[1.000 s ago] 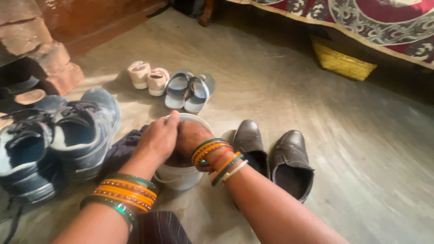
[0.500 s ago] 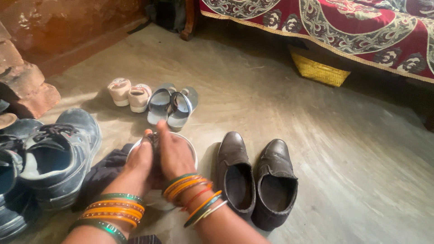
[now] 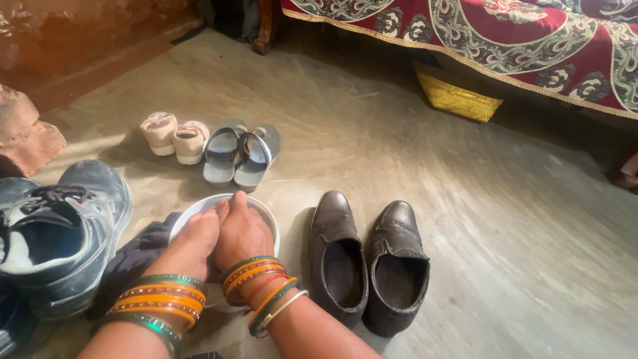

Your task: The person sits on the floor and wipes several pairs of shoes with a cloth, dipping the cloth into a bucket of water between shoes. They handle loafers and sneakers, wiping the uppers and sides, then place the cleaned shoes back on a wooden shelf.

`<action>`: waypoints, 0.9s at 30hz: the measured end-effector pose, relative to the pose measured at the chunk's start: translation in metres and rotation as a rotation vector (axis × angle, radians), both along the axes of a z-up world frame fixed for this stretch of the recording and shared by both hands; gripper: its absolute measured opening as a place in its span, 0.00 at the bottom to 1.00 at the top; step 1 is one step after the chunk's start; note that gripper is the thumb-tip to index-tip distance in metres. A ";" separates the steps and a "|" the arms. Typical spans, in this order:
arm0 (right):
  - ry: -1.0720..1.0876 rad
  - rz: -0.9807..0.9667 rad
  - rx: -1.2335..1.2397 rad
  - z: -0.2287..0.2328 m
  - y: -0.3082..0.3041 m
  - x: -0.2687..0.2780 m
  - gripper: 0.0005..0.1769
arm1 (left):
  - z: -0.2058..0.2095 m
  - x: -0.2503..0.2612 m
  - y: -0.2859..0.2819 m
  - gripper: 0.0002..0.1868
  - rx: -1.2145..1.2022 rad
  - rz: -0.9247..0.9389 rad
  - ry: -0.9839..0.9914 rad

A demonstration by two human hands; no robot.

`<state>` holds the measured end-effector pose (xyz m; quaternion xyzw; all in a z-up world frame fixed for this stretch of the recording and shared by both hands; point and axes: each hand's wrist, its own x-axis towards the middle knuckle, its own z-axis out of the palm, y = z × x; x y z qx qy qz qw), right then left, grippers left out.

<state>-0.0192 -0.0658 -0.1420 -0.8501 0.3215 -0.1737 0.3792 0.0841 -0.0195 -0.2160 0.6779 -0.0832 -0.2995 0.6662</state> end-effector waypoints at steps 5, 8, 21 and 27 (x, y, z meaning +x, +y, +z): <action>0.126 -0.006 0.070 -0.002 -0.007 0.008 0.29 | -0.014 0.014 -0.010 0.24 0.285 0.073 0.003; 0.123 0.008 0.031 -0.011 -0.013 0.014 0.30 | -0.026 0.017 -0.015 0.23 0.225 0.089 -0.039; 0.122 -0.045 0.039 -0.024 -0.022 0.025 0.32 | -0.053 0.025 -0.003 0.21 -0.042 -0.014 -0.033; -0.028 0.009 -0.035 -0.024 -0.022 0.022 0.28 | -0.017 0.012 -0.009 0.24 0.271 0.095 -0.023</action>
